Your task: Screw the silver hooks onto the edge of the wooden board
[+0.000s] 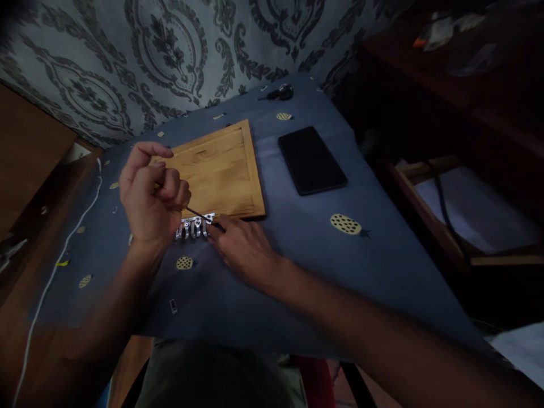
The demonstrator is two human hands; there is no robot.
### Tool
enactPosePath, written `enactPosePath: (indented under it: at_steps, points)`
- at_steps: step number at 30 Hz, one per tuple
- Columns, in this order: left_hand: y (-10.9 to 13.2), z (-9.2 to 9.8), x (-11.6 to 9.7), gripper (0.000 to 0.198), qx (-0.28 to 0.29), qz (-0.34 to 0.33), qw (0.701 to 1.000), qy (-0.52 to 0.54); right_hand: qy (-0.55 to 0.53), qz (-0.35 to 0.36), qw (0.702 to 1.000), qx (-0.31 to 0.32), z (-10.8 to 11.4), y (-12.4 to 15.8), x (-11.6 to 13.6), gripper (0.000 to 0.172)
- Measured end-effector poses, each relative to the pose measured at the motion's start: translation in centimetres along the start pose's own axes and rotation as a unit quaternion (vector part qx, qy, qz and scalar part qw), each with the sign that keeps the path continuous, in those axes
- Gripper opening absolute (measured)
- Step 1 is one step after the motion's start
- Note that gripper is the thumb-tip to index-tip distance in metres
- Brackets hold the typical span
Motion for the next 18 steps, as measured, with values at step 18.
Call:
enactPosePath:
  at_steps: [18]
  points:
    - [0.1,-3.8,0.2,0.01,0.258,0.063,0.964,0.013,0.033,0.007,0.999,-0.016,0.1,0.1,0.1,0.03]
Point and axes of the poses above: each hand's wrist, its own y-axis away from the middle knuckle, its own z-axis out of the back of the hand, x = y × z, the point moved 9 cm from there along -y, towards the middle knuckle, and after that the axes turned 10 degrees about -y, right-handed, at the moved point
